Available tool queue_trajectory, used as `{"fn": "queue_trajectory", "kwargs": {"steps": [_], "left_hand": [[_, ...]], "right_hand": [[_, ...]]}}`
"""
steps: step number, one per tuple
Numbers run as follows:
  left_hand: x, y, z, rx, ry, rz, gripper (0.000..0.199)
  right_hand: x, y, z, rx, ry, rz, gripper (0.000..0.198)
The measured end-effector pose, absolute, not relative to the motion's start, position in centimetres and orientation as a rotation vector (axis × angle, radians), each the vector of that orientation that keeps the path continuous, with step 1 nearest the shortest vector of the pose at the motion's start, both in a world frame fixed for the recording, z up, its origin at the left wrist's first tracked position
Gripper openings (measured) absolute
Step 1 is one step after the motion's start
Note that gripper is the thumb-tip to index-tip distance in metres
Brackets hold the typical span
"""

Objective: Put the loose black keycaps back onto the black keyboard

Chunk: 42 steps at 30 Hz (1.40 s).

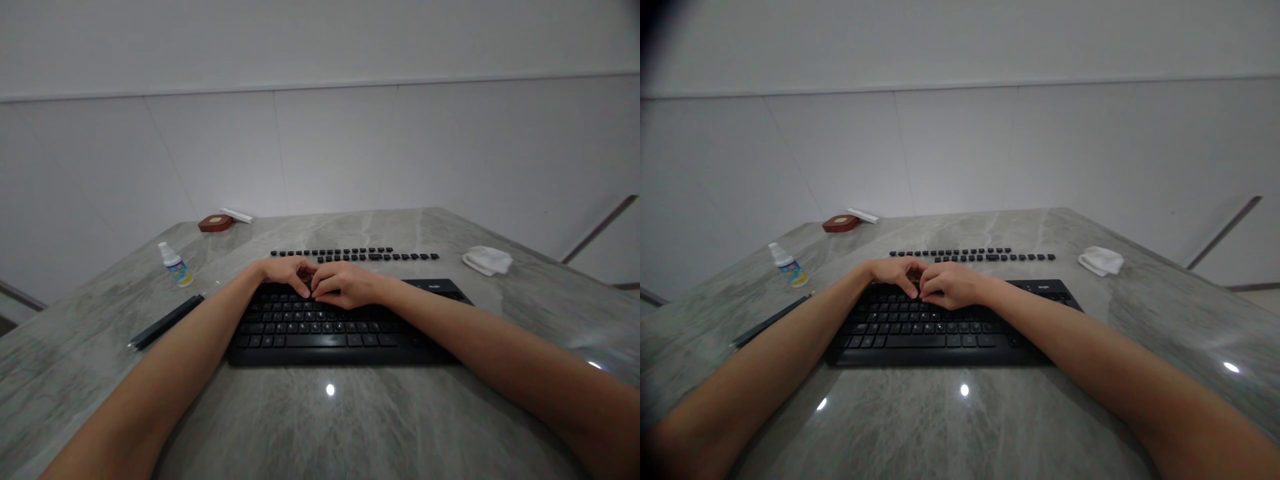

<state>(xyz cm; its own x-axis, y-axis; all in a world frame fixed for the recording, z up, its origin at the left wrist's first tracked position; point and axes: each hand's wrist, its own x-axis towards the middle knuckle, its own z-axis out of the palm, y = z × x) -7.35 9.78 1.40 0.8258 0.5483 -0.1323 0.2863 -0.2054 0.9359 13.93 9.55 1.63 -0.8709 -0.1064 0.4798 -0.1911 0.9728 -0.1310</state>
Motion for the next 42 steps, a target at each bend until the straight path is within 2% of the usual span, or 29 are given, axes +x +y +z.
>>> {"fn": "queue_trajectory", "kwargs": {"steps": [16,27,36,42], "left_hand": [[-7.6,10.2,0.9,1.849,0.637,0.262,0.043],[-7.0,9.8,1.8,1.899,0.663,0.234,0.037],[-6.8,9.9,2.2,1.976,0.752,0.163,0.030],[-7.4,10.1,1.3,1.813,0.663,0.237,0.034]], "right_hand": [[13.8,9.9,1.3,0.247,-2.607,0.181,0.016],[14.1,9.2,2.7,0.259,-2.774,0.008,0.019],[14.2,8.8,2.8,0.073,-2.847,0.117,0.031],[14.0,8.9,1.6,0.104,-2.662,0.269,0.018]]}}
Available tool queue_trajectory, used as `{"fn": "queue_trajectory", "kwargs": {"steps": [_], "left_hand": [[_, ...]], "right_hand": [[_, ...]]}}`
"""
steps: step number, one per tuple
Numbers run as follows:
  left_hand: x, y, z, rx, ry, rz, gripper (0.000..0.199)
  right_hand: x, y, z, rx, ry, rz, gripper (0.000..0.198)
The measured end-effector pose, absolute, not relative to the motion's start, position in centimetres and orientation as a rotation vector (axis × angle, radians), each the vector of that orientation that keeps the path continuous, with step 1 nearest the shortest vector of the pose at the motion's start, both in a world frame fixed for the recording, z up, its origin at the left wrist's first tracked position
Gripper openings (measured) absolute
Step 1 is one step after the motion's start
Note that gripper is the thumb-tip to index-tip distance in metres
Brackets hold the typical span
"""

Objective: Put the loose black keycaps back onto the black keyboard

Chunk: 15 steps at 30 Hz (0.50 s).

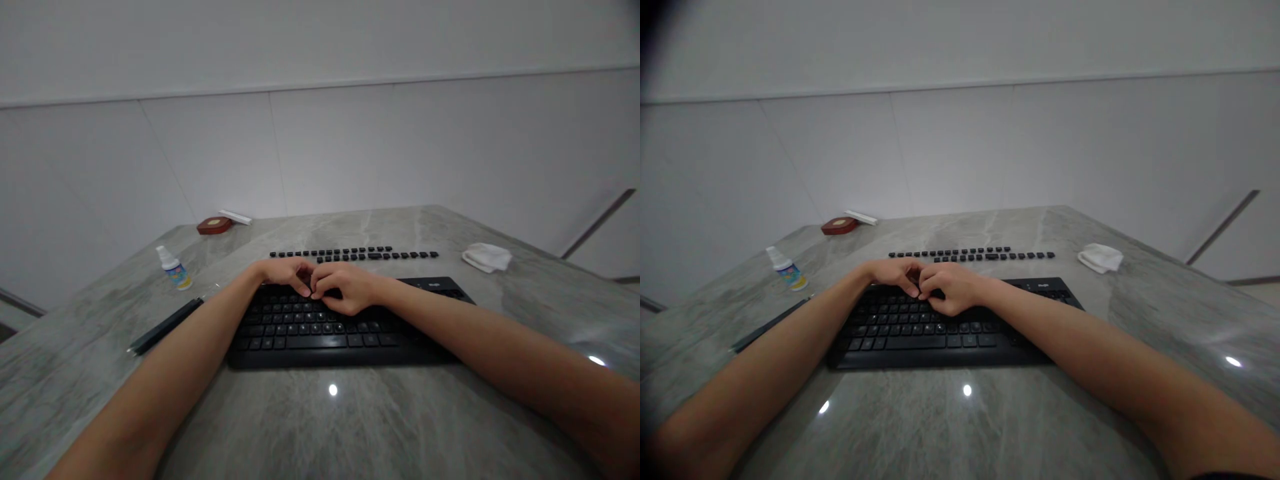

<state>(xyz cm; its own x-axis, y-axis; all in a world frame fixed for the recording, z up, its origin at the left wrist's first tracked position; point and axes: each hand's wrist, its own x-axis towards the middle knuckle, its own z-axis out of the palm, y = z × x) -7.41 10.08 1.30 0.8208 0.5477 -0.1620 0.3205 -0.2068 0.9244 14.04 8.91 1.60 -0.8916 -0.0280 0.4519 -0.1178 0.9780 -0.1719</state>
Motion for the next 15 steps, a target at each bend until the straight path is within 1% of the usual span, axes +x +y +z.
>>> {"fn": "queue_trajectory", "kwargs": {"steps": [4,9,15], "left_hand": [[-7.58,9.90,1.11,1.715,0.615,0.277,0.038],[-7.37,9.81,1.26,1.716,0.644,0.281,0.034],[-7.58,9.98,1.10,1.739,0.656,0.304,0.035]], "right_hand": [[13.79,8.71,1.52,0.133,-2.616,0.304,0.010],[13.47,8.80,1.16,0.081,-2.600,0.329,0.008],[13.32,9.25,0.89,0.031,-2.573,0.379,0.008]]}}
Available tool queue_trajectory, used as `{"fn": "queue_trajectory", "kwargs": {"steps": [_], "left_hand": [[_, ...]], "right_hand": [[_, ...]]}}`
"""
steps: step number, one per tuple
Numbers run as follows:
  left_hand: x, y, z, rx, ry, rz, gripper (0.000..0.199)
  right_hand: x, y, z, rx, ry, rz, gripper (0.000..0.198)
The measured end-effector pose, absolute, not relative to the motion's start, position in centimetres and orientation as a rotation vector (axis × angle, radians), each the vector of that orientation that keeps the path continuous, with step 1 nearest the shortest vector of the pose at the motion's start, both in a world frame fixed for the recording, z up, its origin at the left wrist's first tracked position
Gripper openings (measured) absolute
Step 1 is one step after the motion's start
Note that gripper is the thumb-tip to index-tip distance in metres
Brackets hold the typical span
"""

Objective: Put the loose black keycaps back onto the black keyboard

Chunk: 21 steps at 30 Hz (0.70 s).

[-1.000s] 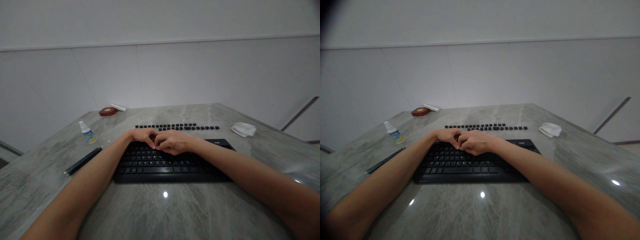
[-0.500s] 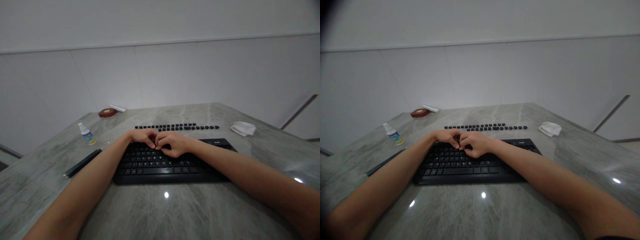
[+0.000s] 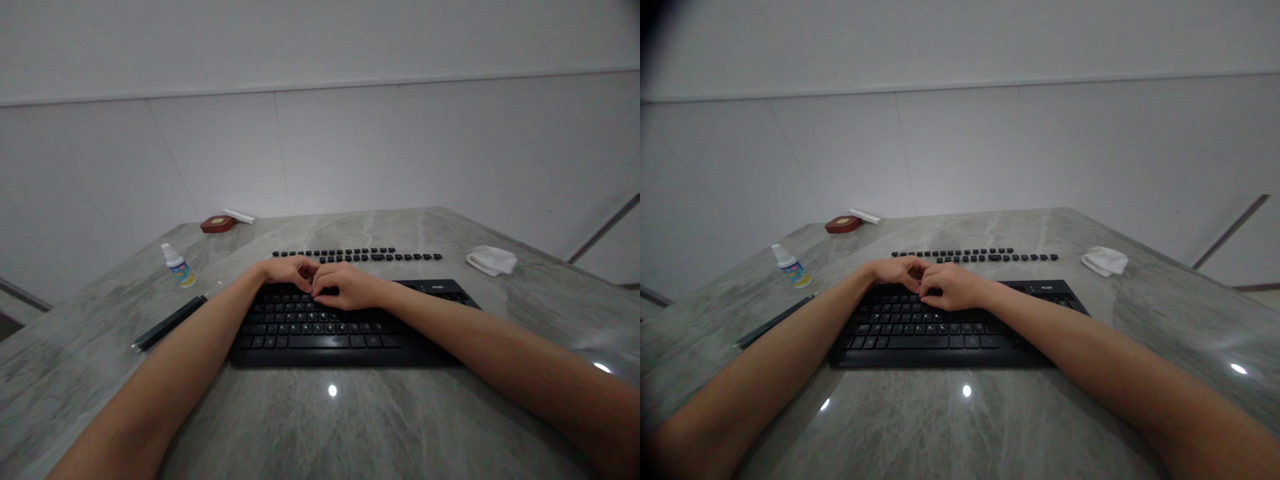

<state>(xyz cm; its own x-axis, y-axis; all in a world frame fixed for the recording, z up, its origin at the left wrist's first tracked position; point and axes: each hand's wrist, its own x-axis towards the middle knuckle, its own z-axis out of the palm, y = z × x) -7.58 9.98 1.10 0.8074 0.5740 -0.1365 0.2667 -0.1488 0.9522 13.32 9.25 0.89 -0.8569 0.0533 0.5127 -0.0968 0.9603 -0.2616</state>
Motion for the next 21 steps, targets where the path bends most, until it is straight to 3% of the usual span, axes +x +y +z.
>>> {"fn": "queue_trajectory", "kwargs": {"steps": [21], "left_hand": [[-7.43,9.71,1.43,1.727,0.642,0.278,0.036]], "right_hand": [[13.44,9.25,0.96,0.103,-2.542,0.359,0.011]]}}
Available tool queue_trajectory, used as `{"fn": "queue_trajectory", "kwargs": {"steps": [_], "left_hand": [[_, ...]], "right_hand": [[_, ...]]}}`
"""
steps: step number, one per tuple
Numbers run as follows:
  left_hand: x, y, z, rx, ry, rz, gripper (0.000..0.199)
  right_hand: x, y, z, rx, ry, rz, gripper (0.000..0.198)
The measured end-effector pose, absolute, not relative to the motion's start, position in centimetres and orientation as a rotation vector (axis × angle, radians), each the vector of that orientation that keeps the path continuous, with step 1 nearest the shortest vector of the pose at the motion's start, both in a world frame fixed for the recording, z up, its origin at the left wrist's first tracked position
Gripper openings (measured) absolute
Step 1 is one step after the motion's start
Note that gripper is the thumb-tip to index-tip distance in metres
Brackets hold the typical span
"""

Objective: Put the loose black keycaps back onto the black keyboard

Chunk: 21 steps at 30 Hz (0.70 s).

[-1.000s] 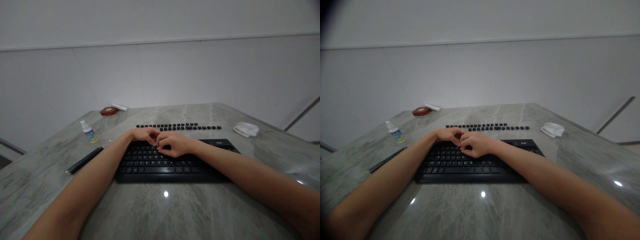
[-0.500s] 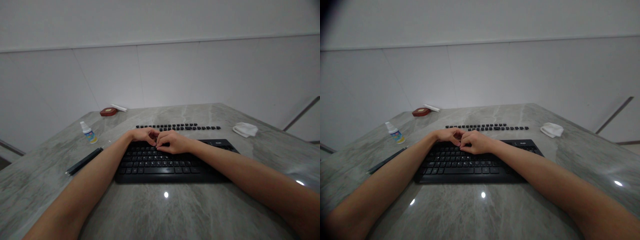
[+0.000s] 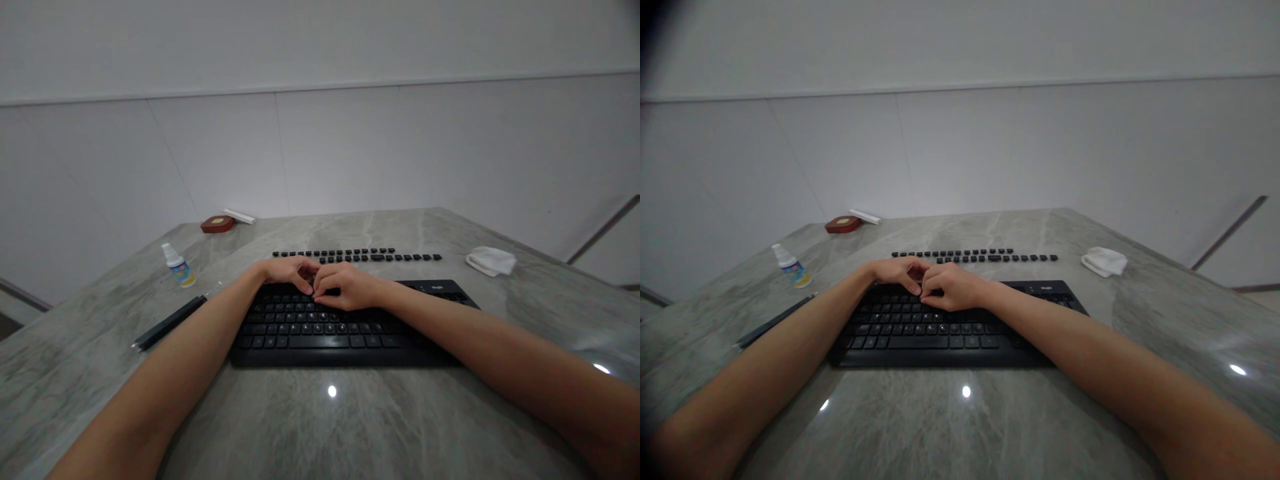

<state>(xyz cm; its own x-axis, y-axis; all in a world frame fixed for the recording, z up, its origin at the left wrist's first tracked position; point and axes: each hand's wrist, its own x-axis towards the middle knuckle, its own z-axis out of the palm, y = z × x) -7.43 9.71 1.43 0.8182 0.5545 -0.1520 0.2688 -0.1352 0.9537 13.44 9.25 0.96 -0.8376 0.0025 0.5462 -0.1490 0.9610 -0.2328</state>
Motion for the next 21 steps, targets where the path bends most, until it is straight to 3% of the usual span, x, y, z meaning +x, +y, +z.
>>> {"fn": "queue_trajectory", "kwargs": {"steps": [21], "left_hand": [[-7.25,9.93,1.48,1.803,0.675,0.229,0.035]], "right_hand": [[13.58,9.21,1.12,0.137,-2.583,0.320,0.015]]}}
